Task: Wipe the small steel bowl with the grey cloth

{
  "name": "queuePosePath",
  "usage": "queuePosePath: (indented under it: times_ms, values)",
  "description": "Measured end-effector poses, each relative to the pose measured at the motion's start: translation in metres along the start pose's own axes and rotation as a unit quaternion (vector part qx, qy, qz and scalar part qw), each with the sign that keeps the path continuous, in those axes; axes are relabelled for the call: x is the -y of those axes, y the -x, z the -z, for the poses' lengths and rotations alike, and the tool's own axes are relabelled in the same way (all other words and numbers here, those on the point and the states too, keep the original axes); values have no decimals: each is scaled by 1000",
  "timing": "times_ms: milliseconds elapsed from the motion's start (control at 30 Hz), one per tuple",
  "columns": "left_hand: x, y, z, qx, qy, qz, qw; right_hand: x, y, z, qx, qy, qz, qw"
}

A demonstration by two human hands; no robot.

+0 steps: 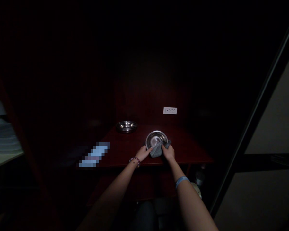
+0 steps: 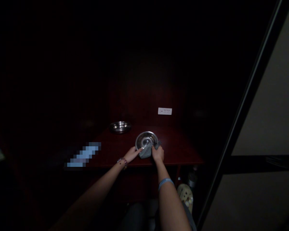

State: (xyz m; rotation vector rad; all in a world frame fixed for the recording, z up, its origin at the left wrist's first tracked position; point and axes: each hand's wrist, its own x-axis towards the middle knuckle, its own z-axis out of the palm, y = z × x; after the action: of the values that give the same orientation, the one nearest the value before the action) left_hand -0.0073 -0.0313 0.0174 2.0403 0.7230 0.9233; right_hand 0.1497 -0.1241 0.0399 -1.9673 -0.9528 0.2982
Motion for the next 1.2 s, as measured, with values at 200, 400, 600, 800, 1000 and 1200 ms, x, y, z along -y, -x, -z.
queuePosePath:
  times_ms: [200,400,600,800,1000,1200]
  values:
    - [2,0,0,-5,-13,3,1000,1,1,1,5,-7,-1,1000]
    - [3,-1,0,-2,-20,-12,1000,0,1,0,8,5,-1,1000]
    - [2,0,0,-5,-20,-6,1000,0,0,0,9,-6,6,1000]
    - [4,-1,0,-5,-18,-10,1000,-1,-1,-1,5,-8,1,1000]
    - [4,-1,0,-4,-17,-16,1000,-3,-3,-3,9,-3,2,1000]
    - [2,1,0,-8,-22,-4,1000,-5,-5,-4,5,-2,4,1000]
